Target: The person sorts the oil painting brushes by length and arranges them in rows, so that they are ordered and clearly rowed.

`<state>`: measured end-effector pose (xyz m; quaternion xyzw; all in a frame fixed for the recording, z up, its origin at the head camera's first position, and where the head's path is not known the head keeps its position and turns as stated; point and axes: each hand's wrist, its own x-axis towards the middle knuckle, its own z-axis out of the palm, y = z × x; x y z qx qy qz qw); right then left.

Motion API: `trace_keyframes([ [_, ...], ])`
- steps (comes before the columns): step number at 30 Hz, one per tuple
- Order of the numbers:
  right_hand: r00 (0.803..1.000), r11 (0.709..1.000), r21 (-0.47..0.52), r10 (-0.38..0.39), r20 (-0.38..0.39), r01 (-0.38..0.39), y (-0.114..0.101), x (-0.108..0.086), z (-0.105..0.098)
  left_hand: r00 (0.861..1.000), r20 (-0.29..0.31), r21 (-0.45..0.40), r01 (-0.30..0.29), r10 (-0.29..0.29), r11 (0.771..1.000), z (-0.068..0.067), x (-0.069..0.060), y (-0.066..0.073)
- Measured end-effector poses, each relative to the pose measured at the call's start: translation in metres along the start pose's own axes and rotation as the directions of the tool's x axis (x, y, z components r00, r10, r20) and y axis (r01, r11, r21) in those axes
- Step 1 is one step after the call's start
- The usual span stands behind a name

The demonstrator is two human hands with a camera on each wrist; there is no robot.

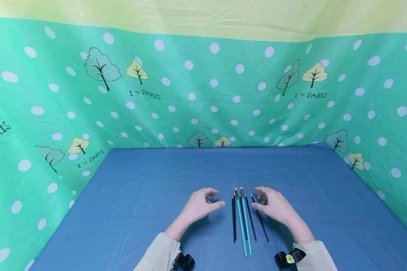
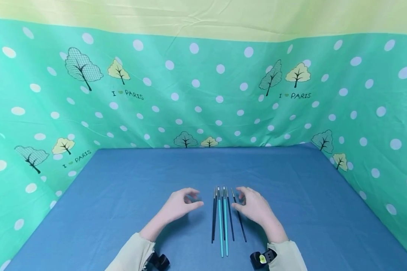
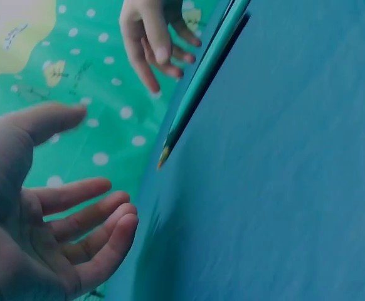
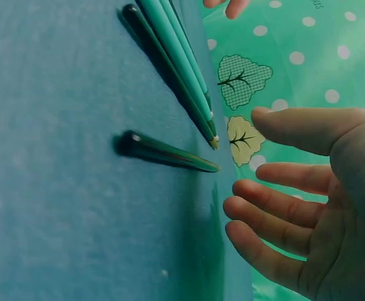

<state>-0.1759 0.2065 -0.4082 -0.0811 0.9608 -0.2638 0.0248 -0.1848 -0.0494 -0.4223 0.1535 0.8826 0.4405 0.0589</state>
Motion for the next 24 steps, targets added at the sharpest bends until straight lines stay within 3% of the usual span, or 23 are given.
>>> trace_keyframes([
  [14,0.997,0.994,0.073,0.073,0.034,-0.075,-0.003,0.002,0.011,0.995,0.026,-0.158,0.100,-0.097,0.982,0.035,0.002,0.016],
  [19,0.993,0.987,0.108,0.117,0.032,-0.119,-0.003,0.002,0.013,0.992,-0.009,-0.145,0.122,-0.125,0.982,0.045,0.005,0.021],
  [24,0.989,0.980,0.134,0.143,0.046,-0.148,-0.002,0.001,0.015,0.990,-0.058,-0.075,0.126,-0.131,0.989,0.053,0.007,0.027],
])
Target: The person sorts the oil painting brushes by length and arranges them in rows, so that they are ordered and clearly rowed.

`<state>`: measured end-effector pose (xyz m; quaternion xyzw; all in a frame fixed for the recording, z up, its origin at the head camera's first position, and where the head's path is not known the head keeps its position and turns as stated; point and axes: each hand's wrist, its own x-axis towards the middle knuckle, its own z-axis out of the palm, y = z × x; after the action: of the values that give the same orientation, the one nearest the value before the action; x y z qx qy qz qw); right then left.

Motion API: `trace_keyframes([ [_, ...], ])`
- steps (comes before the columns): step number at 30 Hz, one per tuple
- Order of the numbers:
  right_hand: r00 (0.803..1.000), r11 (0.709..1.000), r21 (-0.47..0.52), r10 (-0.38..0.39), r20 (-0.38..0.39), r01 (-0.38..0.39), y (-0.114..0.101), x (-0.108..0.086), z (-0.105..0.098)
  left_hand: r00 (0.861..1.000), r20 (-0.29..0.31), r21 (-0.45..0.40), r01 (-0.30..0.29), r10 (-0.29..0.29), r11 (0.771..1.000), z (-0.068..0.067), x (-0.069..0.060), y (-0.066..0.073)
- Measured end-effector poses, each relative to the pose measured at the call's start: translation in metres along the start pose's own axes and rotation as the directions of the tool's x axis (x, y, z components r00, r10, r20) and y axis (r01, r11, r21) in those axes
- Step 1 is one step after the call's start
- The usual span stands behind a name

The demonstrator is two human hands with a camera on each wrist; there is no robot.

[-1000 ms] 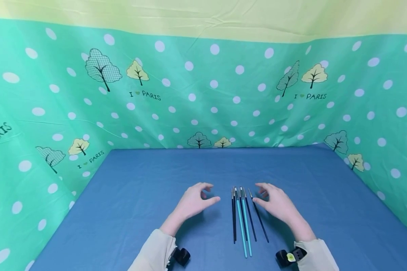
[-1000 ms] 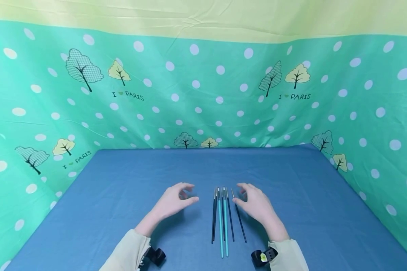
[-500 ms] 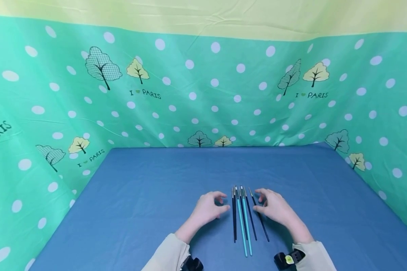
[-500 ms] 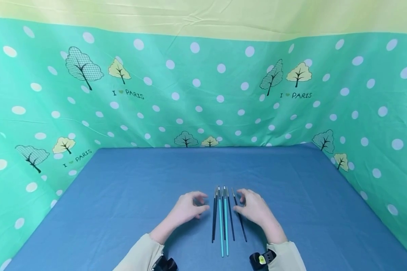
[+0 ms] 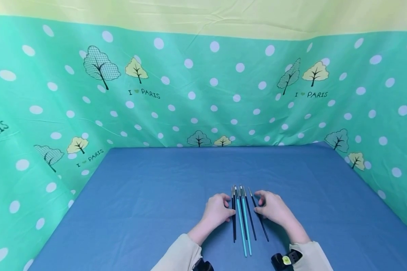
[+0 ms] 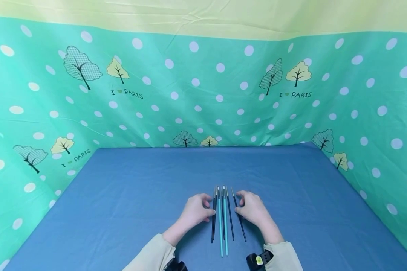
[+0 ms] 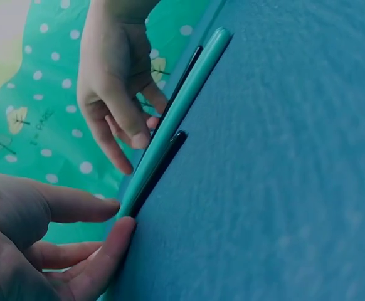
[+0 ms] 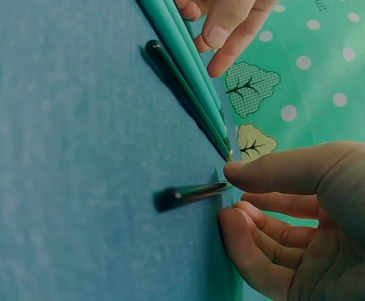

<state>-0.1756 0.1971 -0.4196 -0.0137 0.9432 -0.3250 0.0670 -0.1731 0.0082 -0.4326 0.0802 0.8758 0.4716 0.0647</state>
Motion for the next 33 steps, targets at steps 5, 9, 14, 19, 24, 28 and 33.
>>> trace_keyframes([
  [5,1.000,1.000,0.015,0.015,0.003,-0.015,-0.001,0.000,0.001,0.999,-0.042,0.085,-0.005,0.009,0.996,0.005,0.000,0.003],
  [9,1.000,0.999,0.030,0.030,0.009,-0.030,-0.001,0.000,0.002,0.999,-0.050,0.084,0.000,0.005,0.996,0.006,0.001,0.003],
  [14,0.999,0.998,0.045,0.037,0.013,-0.038,-0.001,-0.001,0.002,0.999,-0.039,0.043,0.026,-0.024,0.999,0.007,0.002,0.003],
  [19,0.999,0.998,0.048,0.037,0.019,-0.037,0.000,0.000,0.002,0.998,-0.049,0.023,0.042,-0.041,0.999,0.006,0.001,0.005],
  [24,0.999,0.998,0.046,0.035,0.028,-0.036,0.001,0.000,0.002,0.996,-0.079,0.075,0.047,-0.041,0.996,0.006,0.001,0.008],
  [28,0.999,0.999,0.040,0.030,0.028,-0.031,0.001,0.000,0.002,0.995,-0.095,0.140,0.049,-0.036,0.989,0.007,0.003,0.009],
  [33,1.000,0.999,0.038,0.022,0.023,-0.023,0.000,-0.002,0.001,0.992,-0.122,0.176,0.044,-0.022,0.983,0.009,0.006,0.011],
])
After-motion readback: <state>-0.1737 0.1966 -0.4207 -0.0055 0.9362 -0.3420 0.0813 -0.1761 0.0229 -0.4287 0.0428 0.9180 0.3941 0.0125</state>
